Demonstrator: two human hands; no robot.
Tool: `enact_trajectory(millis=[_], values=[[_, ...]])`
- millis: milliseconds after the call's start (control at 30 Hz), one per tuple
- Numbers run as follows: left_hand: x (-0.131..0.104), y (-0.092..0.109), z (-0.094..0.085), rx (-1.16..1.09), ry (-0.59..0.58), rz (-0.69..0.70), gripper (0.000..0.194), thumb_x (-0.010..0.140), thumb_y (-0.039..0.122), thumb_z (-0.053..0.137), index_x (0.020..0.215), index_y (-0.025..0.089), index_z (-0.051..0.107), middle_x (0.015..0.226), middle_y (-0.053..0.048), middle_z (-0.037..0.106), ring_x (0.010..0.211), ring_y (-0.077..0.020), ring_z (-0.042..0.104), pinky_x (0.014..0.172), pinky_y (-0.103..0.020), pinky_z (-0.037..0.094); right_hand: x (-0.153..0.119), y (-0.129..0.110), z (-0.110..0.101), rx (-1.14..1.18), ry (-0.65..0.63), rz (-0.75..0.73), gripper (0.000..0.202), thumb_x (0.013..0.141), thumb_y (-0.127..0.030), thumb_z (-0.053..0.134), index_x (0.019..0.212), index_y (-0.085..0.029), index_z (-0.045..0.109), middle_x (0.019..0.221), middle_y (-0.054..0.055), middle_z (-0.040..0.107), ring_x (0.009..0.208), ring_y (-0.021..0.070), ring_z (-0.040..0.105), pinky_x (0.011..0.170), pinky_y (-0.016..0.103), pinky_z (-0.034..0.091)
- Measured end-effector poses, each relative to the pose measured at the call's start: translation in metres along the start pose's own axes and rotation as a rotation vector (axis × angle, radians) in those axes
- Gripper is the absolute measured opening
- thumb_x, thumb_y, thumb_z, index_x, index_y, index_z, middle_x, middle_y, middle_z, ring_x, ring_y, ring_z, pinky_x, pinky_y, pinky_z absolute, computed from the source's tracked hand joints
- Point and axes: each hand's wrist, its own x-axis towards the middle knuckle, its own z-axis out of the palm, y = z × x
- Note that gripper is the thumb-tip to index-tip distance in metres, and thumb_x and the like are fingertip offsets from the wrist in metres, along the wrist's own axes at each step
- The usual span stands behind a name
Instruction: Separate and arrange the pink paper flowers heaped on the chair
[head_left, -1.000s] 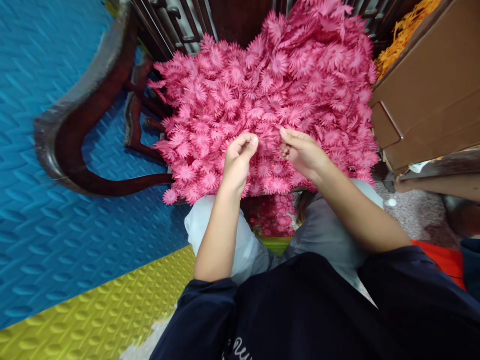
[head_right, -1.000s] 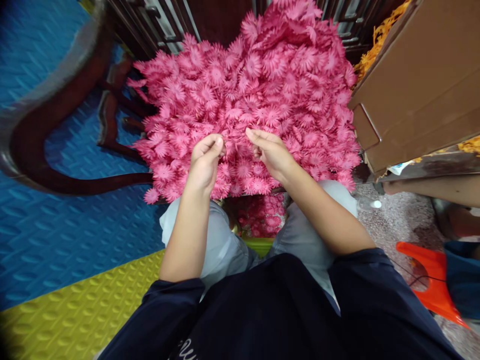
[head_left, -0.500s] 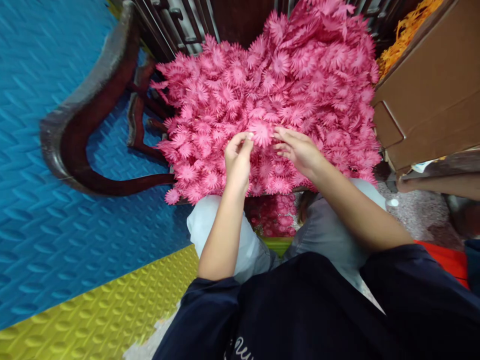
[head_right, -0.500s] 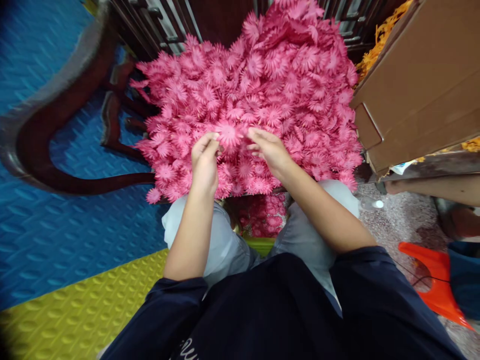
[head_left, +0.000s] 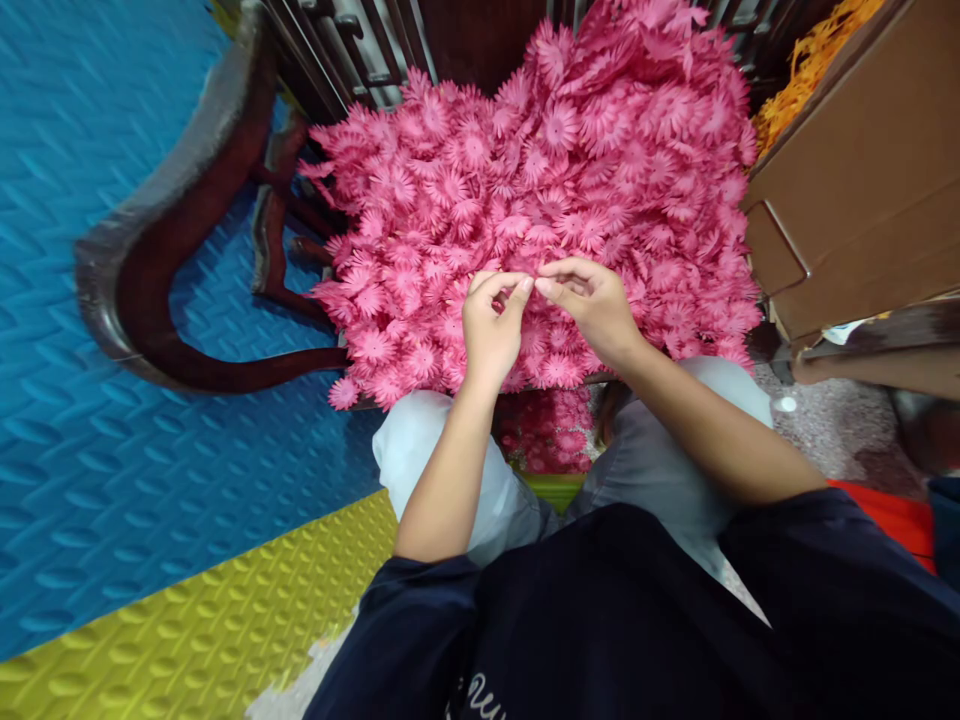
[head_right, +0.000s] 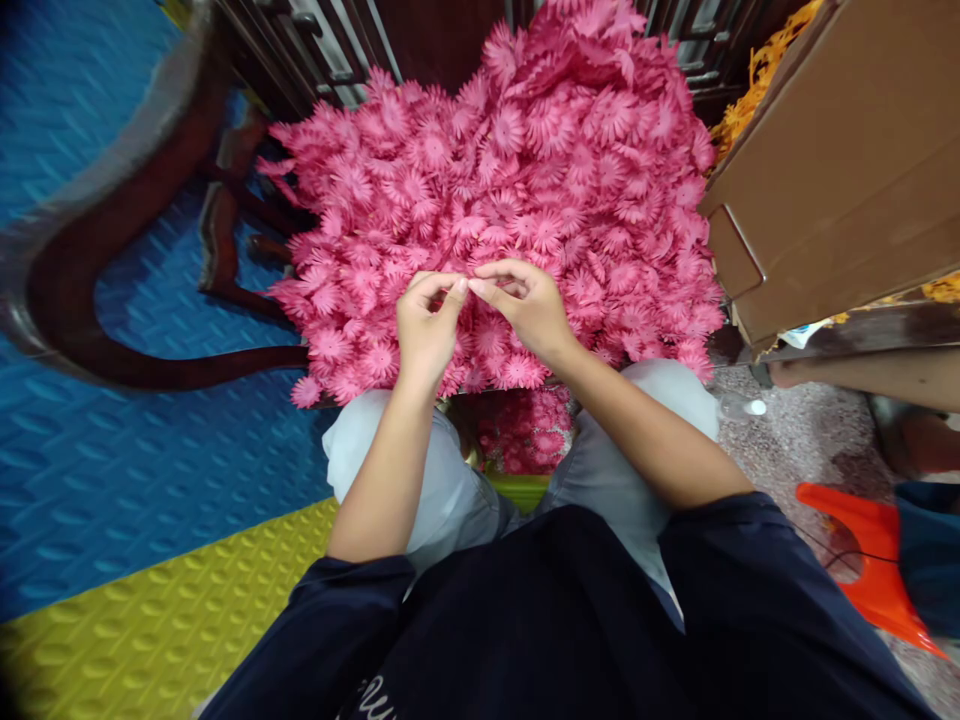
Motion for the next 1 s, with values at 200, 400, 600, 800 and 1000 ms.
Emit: enact_trajectory(millis=[200,400,600,800,1000], values=[[0.000,0.000,0.000,0.037,0.019,0.052,0.016,0.083,0.034,0.064,0.076,0.021,0.070,0.077,-0.001,0.061,0.073,-0.0135,0.056,0.069,-0.026,0.043,0.001,0.002,0.000,0.080,0.032,0.077,0.038,0.055,-0.043,0.082,0.075,-0.021,0.059,0.072,-0.003,0.061,0.068,0.0087,0.057,0.073,0.025,0.049],[0.000,0.001,-0.001,0.104,0.027,0.075,0.014,0.084,0.029,0.063,0.075,0.020,0.068,0.077,-0.001,0.063,0.073,-0.0125,0.057,0.068,-0.025,0.043,0.002,0.003,-0.001,0.096,0.026,0.096,0.035,0.052,-0.039,0.084,0.071,-0.019,0.063,0.068,-0.003,0.063,0.063,0.0076,0.057,0.068,0.024,0.049],[0.001,-0.004,-0.003,0.135,0.073,0.098,0.015,0.086,0.026,0.058,0.074,0.019,0.063,0.079,-0.003,0.060,0.075,-0.0138,0.056,0.069,-0.026,0.043,0.003,-0.003,-0.003,0.139,-0.048,0.195,0.028,0.057,-0.034,0.082,0.069,-0.018,0.062,0.069,-0.003,0.062,0.063,0.0076,0.055,0.069,0.025,0.048],[0.001,-0.005,-0.002,0.132,0.184,0.137,0.027,0.090,0.039,0.051,0.072,0.019,0.051,0.079,-0.003,0.052,0.078,-0.0139,0.052,0.075,-0.027,0.042,0.007,0.001,-0.004,0.128,-0.017,0.244,0.015,0.073,-0.018,0.070,0.066,-0.018,0.056,0.062,-0.005,0.053,0.057,0.0063,0.047,0.066,0.023,0.043],[0.018,-0.023,-0.025,-0.059,0.419,-0.053,0.034,0.090,0.053,0.044,0.079,0.021,0.048,0.070,0.001,0.045,0.064,-0.0096,0.046,0.063,-0.026,0.039,0.019,0.008,-0.022,0.131,0.172,0.339,0.015,0.077,-0.024,0.067,0.070,-0.019,0.055,0.071,-0.003,0.058,0.053,0.0048,0.047,0.054,0.021,0.037]])
